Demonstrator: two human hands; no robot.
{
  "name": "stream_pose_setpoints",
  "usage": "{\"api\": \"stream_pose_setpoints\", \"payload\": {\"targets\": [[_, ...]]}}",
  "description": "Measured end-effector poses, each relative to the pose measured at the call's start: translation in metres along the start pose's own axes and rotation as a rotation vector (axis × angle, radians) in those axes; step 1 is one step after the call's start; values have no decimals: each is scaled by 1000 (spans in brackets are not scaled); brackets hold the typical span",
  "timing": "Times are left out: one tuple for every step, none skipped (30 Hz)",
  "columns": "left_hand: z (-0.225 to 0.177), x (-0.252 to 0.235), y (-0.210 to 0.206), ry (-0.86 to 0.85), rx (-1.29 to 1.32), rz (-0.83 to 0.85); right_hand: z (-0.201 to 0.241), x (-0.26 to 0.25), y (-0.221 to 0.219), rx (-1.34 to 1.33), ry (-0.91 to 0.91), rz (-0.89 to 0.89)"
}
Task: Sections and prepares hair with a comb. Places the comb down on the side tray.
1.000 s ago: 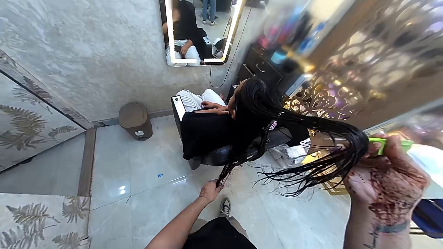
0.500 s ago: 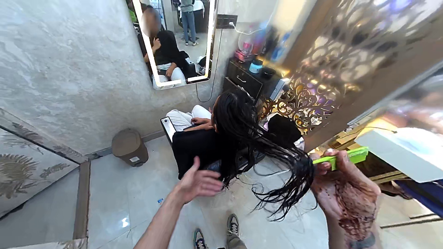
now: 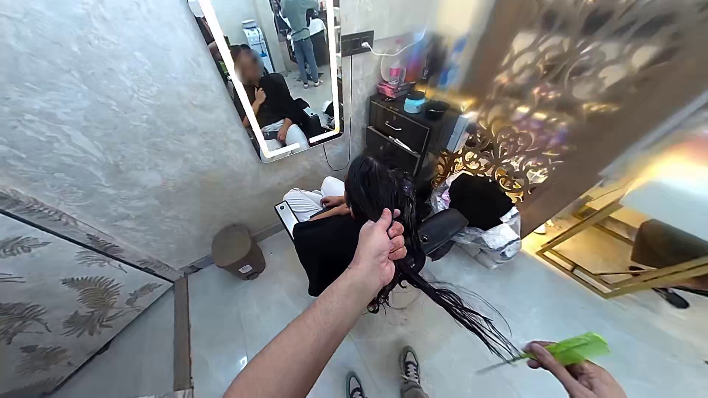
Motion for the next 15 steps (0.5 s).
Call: {"api": "stream_pose_setpoints", "payload": {"targets": [[-2, 3, -2, -11, -42, 22, -19, -2, 11, 148, -91, -13], [-5, 5, -4, -26, -75, 37, -33, -6, 23, 331, -191, 10], [-8, 9, -7, -38, -95, 43, -44, -11, 34, 505, -305, 64], [-10, 13, -10, -48, -112, 47, -50, -17, 44, 614, -401, 111], [-11, 18, -14, -57, -126, 61, -47, -24, 52, 621, -431, 94], [-10, 23, -18, -58, -141, 82, -31, -31, 58, 527, -395, 18], [-7, 28, -21, -52, -156, 105, -8, -40, 59, 362, -321, -69], [-3, 33, -23, -47, -168, 121, 22, -50, 52, 152, -244, -122], [0, 38, -25, -46, -167, 130, 56, -59, 37, -72, -176, -118], [3, 42, -28, -48, -163, 140, 94, -69, 16, -299, -128, -55], [5, 46, -30, -57, -161, 147, 132, -78, -8, -474, -90, 48], [7, 51, -32, -68, -166, 159, 165, -87, -33, -604, -77, 167], [11, 54, -32, -77, -182, 178, 196, -94, -55, -692, -88, 270], [16, 56, -31, -84, -214, 196, 225, -99, -74, -722, -116, 326], [20, 57, -30, -93, -266, 213, 251, -102, -88, -731, -148, 366]]}}
Point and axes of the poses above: each hand's wrist, its own x-axis away from the middle knuckle, its own y-axis out of the back of the hand, z = x × y, the point moved 3 cm from there along -x, towards the middle knuckle, and after that the axes turned 9 degrees about -y, right-handed, at the moved point
